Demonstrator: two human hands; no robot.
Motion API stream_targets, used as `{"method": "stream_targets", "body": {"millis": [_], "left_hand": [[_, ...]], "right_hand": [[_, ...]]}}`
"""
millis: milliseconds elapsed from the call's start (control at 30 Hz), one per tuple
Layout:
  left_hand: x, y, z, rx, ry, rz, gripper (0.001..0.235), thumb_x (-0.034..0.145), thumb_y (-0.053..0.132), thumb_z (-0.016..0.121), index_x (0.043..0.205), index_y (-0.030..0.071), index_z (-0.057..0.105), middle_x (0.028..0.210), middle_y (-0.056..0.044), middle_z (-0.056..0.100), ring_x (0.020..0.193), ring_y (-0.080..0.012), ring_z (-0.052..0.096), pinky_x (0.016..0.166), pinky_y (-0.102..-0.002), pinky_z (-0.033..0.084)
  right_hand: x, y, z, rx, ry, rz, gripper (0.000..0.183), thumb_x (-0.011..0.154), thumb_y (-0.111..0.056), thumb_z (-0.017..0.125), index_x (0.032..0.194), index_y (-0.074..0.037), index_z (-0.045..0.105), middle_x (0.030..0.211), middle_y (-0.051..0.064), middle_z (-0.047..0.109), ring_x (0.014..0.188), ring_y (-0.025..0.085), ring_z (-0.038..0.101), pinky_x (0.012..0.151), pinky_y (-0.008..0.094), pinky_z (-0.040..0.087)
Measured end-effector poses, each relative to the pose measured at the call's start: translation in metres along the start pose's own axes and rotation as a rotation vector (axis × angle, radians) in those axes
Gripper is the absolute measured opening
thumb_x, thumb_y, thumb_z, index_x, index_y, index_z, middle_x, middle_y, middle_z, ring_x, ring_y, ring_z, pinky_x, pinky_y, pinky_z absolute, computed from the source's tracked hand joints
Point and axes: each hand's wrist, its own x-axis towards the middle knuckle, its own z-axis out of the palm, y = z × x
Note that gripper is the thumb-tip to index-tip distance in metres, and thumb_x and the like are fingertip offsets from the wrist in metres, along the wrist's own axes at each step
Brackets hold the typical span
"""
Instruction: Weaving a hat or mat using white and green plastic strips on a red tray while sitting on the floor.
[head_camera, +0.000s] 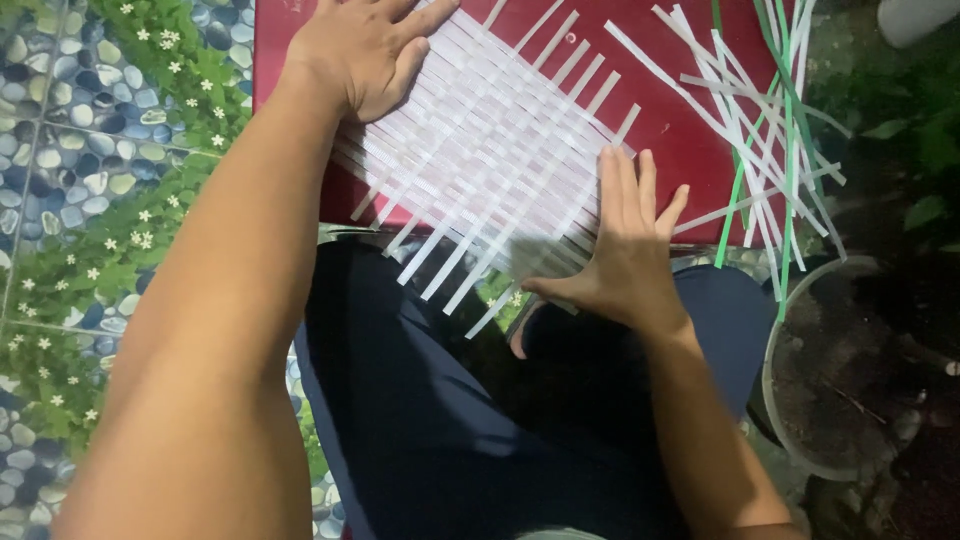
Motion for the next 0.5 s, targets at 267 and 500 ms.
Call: {"method": "stream_targets", "body": {"millis": [267, 500], "left_hand": [[0.002, -0.001, 0.001, 0.024, -0.016, 0.015, 0.051, 0.095, 0.03, 0.012, 0.143, 0.016, 0.021, 0.124, -0.017, 0.049, 0.108, -0.0329, 0.045, 0.076, -0.043, 0.034], [0.006, -0.005, 0.003, -0.049, -0.04, -0.027, 0.052, 0.093, 0.029, 0.012, 0.143, 0.015, 0.022, 0.121, -0.02, 0.051, 0.109, -0.035, 0.044, 0.08, -0.047, 0.032]], "right_hand": [[0.005, 0.005, -0.004, -0.005, 0.069, -0.092, 0.133, 0.045, -0.079, 0.064, 0.135, 0.007, 0.018, 0.14, 0.023, 0.029, 0.129, 0.044, 0.022, 0.09, 0.074, 0.015], [0.033, 0.003, -0.02, 0.161, -0.113, -0.011, 0.135, 0.04, -0.057, 0.084, 0.136, 0.002, 0.01, 0.142, 0.02, 0.019, 0.133, 0.04, 0.011, 0.098, 0.067, 0.001]]}}
